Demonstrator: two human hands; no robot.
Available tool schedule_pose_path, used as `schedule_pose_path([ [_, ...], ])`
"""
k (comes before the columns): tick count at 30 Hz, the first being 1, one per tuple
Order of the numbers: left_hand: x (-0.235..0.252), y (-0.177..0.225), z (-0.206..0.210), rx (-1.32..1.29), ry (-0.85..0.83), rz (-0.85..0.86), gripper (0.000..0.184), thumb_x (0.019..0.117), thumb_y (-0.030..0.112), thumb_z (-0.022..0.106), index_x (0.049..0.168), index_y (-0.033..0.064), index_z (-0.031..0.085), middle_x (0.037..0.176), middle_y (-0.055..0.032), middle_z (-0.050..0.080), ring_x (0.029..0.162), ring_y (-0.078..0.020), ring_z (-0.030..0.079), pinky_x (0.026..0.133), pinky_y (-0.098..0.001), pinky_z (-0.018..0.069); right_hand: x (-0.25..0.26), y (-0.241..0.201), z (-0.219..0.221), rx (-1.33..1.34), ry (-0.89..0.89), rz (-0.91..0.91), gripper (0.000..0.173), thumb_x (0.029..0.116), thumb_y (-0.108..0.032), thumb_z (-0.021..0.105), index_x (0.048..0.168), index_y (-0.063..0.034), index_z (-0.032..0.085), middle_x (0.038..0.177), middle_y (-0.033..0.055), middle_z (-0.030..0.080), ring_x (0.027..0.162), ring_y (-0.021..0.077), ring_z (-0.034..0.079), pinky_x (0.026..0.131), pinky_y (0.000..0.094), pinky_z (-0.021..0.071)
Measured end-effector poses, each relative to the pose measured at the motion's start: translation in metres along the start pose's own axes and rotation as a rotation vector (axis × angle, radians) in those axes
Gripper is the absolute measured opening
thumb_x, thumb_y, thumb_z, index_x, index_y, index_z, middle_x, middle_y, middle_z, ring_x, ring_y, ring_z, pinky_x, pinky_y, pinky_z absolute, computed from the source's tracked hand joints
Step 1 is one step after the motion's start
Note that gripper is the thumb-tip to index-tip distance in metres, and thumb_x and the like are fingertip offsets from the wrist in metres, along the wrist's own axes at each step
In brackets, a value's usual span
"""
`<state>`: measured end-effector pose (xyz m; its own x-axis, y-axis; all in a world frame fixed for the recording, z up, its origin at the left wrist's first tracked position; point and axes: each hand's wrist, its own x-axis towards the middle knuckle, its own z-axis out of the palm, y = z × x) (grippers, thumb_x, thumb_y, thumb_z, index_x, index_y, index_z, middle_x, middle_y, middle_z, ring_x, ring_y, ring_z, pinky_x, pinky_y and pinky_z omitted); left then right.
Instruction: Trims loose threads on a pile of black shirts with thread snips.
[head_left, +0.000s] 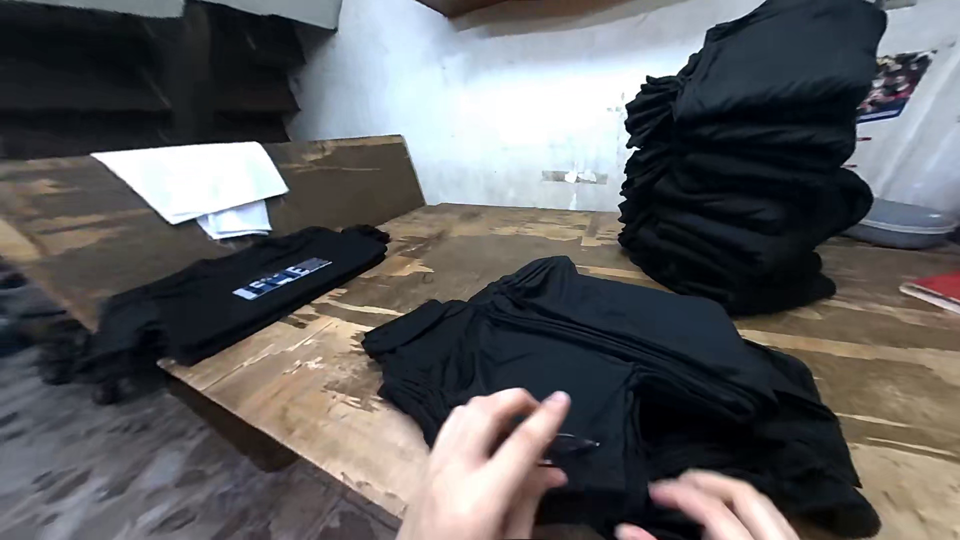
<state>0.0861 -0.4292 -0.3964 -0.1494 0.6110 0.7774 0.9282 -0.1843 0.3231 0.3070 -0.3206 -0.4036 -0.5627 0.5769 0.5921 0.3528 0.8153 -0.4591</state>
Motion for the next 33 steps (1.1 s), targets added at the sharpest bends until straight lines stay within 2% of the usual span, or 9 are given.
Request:
schedule_pose_path([
  [4,0.014,0.014,0.018,0.178,0.013,0.221,0.015,0.1003,0.021,0.062,0.108,0.0215,0.075,0.097,0.0023,0.071,0.083,-0.0171,0.059,0.072,-0.0351,0.0422,0.002,0.008,0.021,-0.006,0.167,-0.027,0.011,0.0909,-0.021,0.077,0.09,-0.0117,0.082,0.103,0.0131,0.071,0.091,0.0182,0.064,0.082,0.0307,0.0539],
  [10,0.021,0.024,0.027,0.237,-0.069,0.259,0.02,0.1023,0.016,0.055,0.111,0.0177,0.073,0.102,-0.0043,0.072,0.082,-0.0247,0.062,0.068,-0.0397,0.0451,0.004,0.008,0.025,0.131,0.341,-0.05,0.007,0.0895,-0.015,0.078,0.086,-0.0089,0.078,0.101,0.0085,0.063,0.094,0.0055,0.06,0.081,0.0135,0.0509],
  [13,0.016,0.018,0.033,0.176,-0.032,0.183,0.018,0.1002,0.015,0.057,0.105,0.0191,0.075,0.099,-0.0023,0.074,0.082,-0.0233,0.064,0.069,-0.0402,0.0456,-0.001,0.008,0.02,0.145,0.2,-0.08,0.011,0.093,-0.02,0.076,0.088,-0.0111,0.079,0.1,0.0098,0.07,0.098,0.0161,0.065,0.087,0.0292,0.0538],
  [16,0.004,0.005,0.032,0.065,-0.069,0.039,0.025,0.097,0.031,0.066,0.12,0.0223,0.07,0.105,0.0,0.067,0.094,-0.0169,0.064,0.077,-0.0367,0.0506,-0.002,0.008,0.007,0.017,-0.063,-0.019,0.019,0.0904,-0.035,0.077,0.093,-0.0162,0.081,0.106,0.0057,0.074,0.1,0.022,0.065,0.088,0.0435,0.0493],
  [20,-0.003,-0.007,0.037,-0.163,-0.092,-0.031,0.016,0.0886,0.013,0.063,0.099,0.0205,0.073,0.094,0.0047,0.066,0.09,-0.0095,0.064,0.078,-0.03,0.0539,0.004,0.002,0.033,-0.051,0.172,-0.059,0.049,0.0864,-0.049,0.079,0.11,-0.0065,0.07,0.107,0.014,0.07,0.105,0.0261,0.066,0.094,0.0444,0.0522],
  [24,0.012,-0.011,0.037,-0.335,-0.112,-0.048,0.026,0.0896,0.003,0.052,0.103,0.0139,0.07,0.093,0.0049,0.07,0.084,-0.007,0.064,0.077,-0.0272,0.0539,0.032,0.0,0.062,0.388,0.332,-0.136,0.007,0.0943,-0.004,0.07,0.1,-0.0033,0.074,0.102,0.008,0.076,0.099,0.0134,0.073,0.088,0.0276,0.0617],
  [27,0.026,-0.019,0.038,-0.488,-0.145,-0.252,0.017,0.1031,0.011,0.053,0.11,0.0112,0.069,0.096,0.0036,0.069,0.082,-0.0022,0.063,0.072,-0.0196,0.0543,0.048,0.008,0.07,0.893,0.31,-0.032,0.015,0.1007,0.0,0.056,0.114,-0.0038,0.063,0.094,-0.0006,0.07,0.07,0.0015,0.061,0.06,0.0161,0.0525],
  [30,0.037,-0.028,0.037,-0.627,-0.225,-0.425,0.017,0.1042,0.016,0.054,0.115,0.0141,0.068,0.097,0.0043,0.069,0.083,-0.0034,0.063,0.074,-0.0211,0.0534,0.045,0.013,0.065,0.572,0.247,-0.141,0.049,0.0892,-0.025,0.081,0.128,-0.0077,0.057,0.11,0.0007,0.062,0.085,0.0022,0.059,0.07,0.0172,0.0503],
  [33,0.043,-0.029,0.036,-0.725,-0.302,-0.506,0.019,0.1025,0.014,0.057,0.118,0.0151,0.067,0.094,0.0031,0.068,0.08,-0.0054,0.063,0.07,-0.0217,0.0517,0.039,0.005,0.065,0.412,0.158,-0.142,0.054,0.0763,0.006,0.076,0.126,0.0018,0.054,0.119,0.0132,0.065,0.097,0.0122,0.066,0.078,0.0259,0.0579],
])
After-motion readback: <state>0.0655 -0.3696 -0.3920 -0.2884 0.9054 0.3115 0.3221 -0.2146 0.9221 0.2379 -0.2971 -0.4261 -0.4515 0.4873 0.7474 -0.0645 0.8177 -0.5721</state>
